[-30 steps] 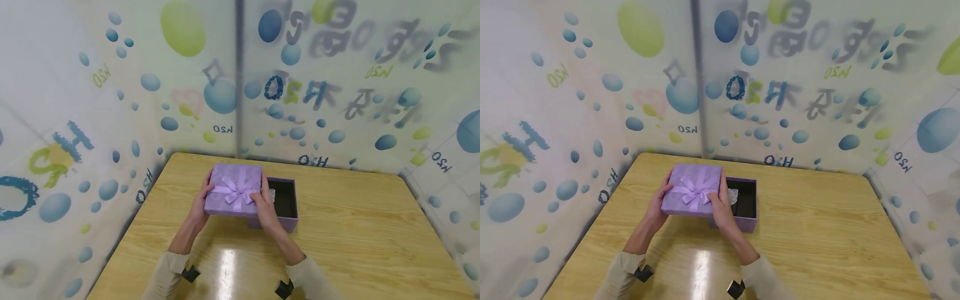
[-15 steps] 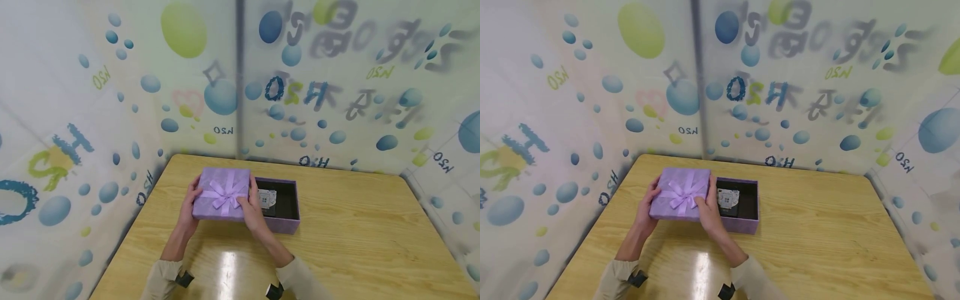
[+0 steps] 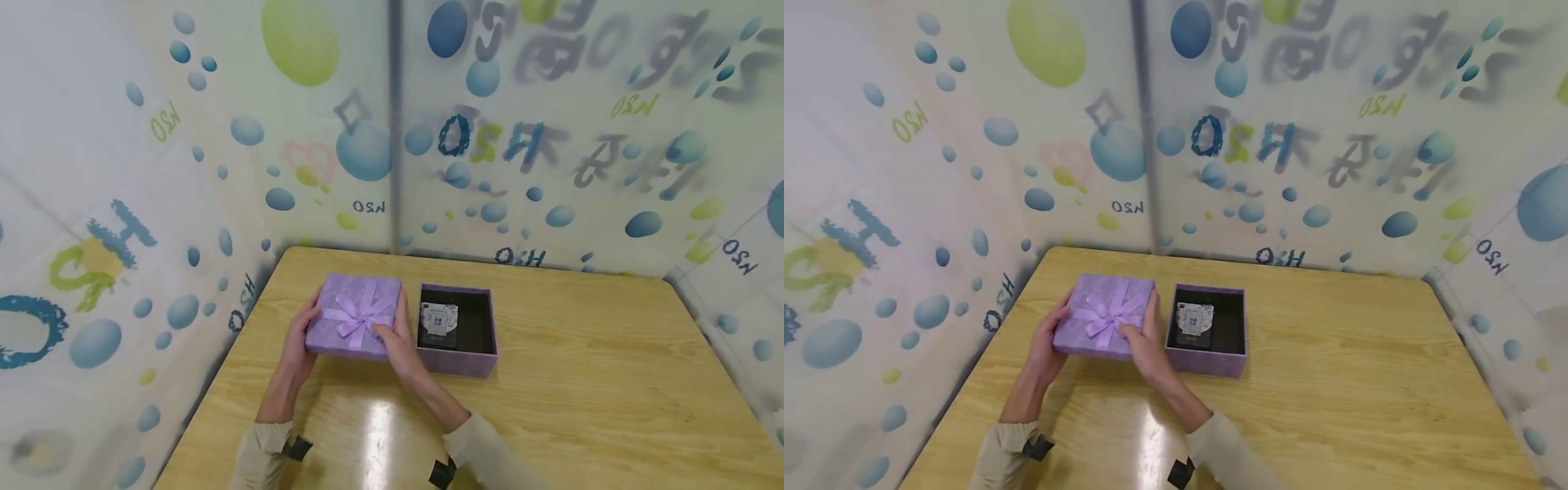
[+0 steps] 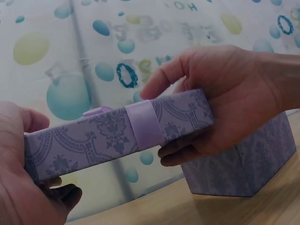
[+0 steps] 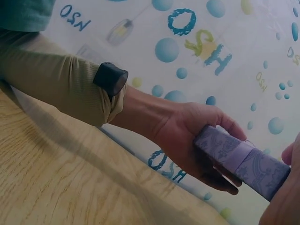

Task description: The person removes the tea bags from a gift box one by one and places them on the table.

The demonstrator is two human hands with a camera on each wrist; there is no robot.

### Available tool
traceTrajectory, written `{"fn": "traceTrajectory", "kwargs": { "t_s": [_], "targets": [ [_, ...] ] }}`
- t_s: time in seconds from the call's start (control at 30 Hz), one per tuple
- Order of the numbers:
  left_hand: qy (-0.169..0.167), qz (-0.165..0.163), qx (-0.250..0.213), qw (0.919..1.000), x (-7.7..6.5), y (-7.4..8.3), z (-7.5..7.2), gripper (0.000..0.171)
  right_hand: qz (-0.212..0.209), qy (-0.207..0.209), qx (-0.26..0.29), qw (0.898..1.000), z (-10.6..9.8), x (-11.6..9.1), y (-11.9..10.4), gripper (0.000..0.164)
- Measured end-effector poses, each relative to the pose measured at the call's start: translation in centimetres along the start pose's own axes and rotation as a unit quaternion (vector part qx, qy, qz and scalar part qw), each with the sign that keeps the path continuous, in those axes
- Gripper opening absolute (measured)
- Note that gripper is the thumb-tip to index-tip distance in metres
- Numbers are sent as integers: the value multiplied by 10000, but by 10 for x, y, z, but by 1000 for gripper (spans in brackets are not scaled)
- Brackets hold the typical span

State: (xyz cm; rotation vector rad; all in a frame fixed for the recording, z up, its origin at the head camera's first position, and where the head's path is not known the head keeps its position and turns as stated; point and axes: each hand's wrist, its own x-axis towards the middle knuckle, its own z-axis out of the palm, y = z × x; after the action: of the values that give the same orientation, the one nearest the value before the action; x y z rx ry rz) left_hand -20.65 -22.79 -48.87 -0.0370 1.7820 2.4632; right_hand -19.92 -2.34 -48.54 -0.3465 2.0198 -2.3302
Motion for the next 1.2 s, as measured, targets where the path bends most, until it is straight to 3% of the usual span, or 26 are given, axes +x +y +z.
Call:
{"fn": "traceTrajectory", "kwargs": {
  "t_s": [0.1, 0.23, 0.47, 0.6, 0.93, 1.1, 1.2],
  "targets": [
    [-120, -21, 202, 9997, 0, 1, -4, 61, -30, 169, -46, 9998, 4, 2, 6, 98],
    [142, 44, 436, 9989, 4, 0, -7, 61, -3, 341, -5, 9994, 8, 7, 15, 97],
    [1297, 402, 139, 9906, 15, -15, -12, 50, 406, 451, 98, 9981, 14, 18, 40, 96],
    [1658, 374, 187, 9853, 20, -24, -18, 46, 611, 490, 79, 9969, 17, 21, 52, 95],
    [1615, -79, 1371, 9773, 29, -34, -28, 54, 716, 701, -60, 9949, 21, 31, 73, 102],
    [1652, -58, 1849, 9688, 32, -37, -32, 55, 838, 519, -409, 9943, 23, 33, 74, 106],
    [1763, 26, 1906, 9657, 32, -38, -36, 53, 814, 266, -660, 9941, 25, 36, 75, 105]
  ]
}}
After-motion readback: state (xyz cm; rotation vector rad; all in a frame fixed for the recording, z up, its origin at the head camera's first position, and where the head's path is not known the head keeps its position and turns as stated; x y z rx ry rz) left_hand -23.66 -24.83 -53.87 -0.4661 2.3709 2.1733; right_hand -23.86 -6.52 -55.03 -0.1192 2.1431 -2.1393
